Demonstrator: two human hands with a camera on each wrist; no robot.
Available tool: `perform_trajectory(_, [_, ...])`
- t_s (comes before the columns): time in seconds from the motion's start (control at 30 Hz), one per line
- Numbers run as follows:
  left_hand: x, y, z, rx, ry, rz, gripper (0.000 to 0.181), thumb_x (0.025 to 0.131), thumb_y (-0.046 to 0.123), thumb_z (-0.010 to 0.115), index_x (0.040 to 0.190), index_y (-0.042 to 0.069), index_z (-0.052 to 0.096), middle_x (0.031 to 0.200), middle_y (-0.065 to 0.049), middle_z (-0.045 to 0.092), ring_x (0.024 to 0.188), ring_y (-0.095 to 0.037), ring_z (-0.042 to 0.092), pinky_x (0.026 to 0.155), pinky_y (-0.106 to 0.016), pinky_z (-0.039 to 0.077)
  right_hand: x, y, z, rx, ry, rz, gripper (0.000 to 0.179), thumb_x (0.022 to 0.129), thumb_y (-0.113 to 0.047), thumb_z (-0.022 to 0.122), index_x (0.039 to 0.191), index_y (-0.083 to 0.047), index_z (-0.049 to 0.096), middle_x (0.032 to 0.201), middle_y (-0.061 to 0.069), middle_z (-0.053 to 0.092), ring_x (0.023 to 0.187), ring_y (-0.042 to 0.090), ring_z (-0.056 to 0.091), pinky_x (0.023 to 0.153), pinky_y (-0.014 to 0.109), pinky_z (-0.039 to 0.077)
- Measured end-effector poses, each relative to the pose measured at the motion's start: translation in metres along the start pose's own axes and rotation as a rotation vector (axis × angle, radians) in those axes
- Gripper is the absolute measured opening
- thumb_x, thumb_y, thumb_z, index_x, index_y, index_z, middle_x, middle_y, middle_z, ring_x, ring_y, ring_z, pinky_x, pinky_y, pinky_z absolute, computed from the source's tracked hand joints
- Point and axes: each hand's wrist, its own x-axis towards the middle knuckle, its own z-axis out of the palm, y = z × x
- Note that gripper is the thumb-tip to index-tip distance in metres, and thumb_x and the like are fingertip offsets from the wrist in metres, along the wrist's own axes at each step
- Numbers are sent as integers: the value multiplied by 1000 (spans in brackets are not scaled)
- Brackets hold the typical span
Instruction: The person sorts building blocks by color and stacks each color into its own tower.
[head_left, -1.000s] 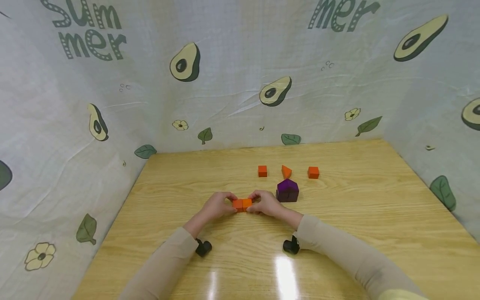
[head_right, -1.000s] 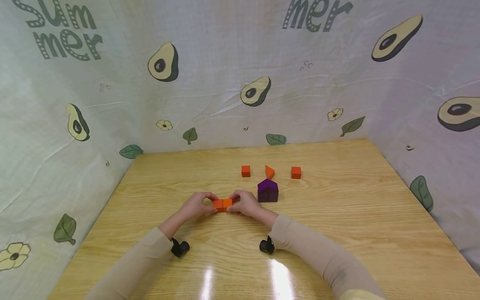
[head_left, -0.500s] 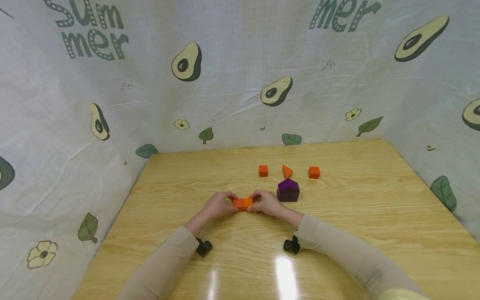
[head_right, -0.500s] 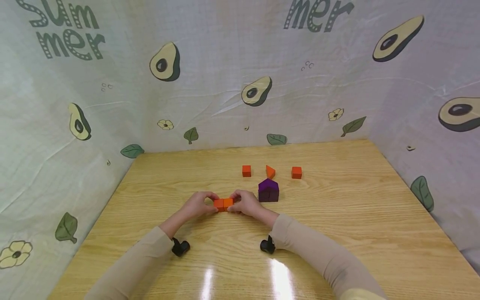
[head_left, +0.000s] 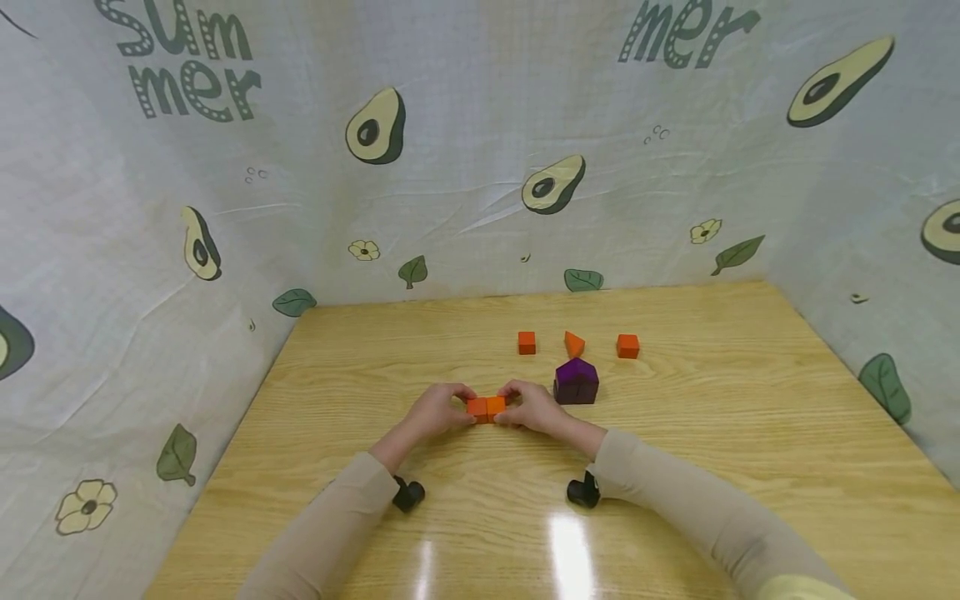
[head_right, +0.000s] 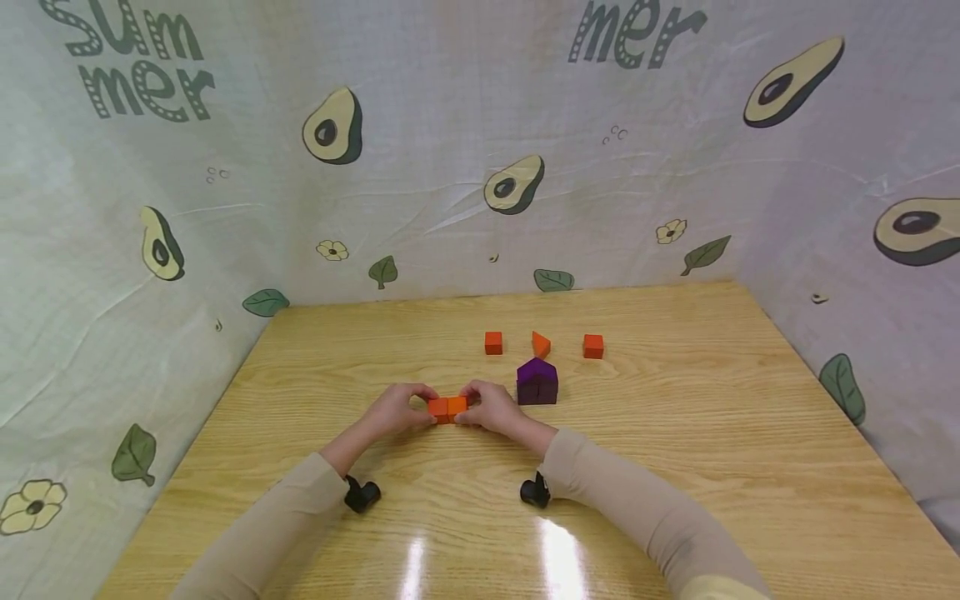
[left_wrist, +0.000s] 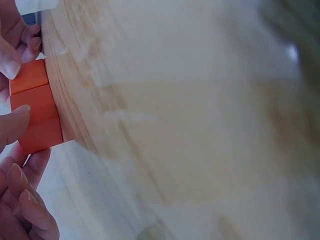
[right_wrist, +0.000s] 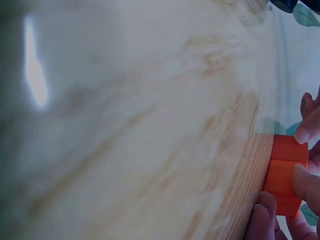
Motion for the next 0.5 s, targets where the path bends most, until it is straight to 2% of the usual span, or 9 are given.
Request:
perform_trajectory(0.1, [0,1,0,-6,2,-4,29,76,17,75,103,11,66,103,-4,64,99,-20,57,86,-38,45,0,-2,0,-48,-2,-14,39,76,-12,74,110,-1,58,95,9,58,63,12,57,58,27,49])
perform_trajectory(0.23, [-1,0,0,6,5,9,29,75,16,75,102,10,66,102,-4,65,98,-21,57,86,-39,45,-2,-9,-1,-153,-6,-47,52,75,-17,76,120,-2,54,105,11,59,89,21,59,80,37,48])
perform_trajectory(0.33, [-2,-1,0,12,6,26,30,75,17,75,103,9,66,102,-4,65,98,-21,58,86,-39,45,-6,-20,-7,-219,2,-50,59,76,-19,75,127,-4,50,117,13,57,107,27,54,90,42,43])
perform_trajectory(0.4, [-2,-1,0,3,7,21,30,75,17,75,103,9,66,102,-4,65,99,-21,58,87,-40,45,-10,-31,-18,-231,8,-64,59,78,-19,73,129,-5,48,123,15,55,94,28,59,81,41,48])
perform_trajectory(0.5, [-2,-1,0,-1,6,15,31,75,18,75,103,10,66,103,-4,64,100,-21,57,88,-39,44,-18,-52,-48,-206,43,-100,55,81,-19,70,129,-4,48,126,16,53,71,24,60,63,33,50])
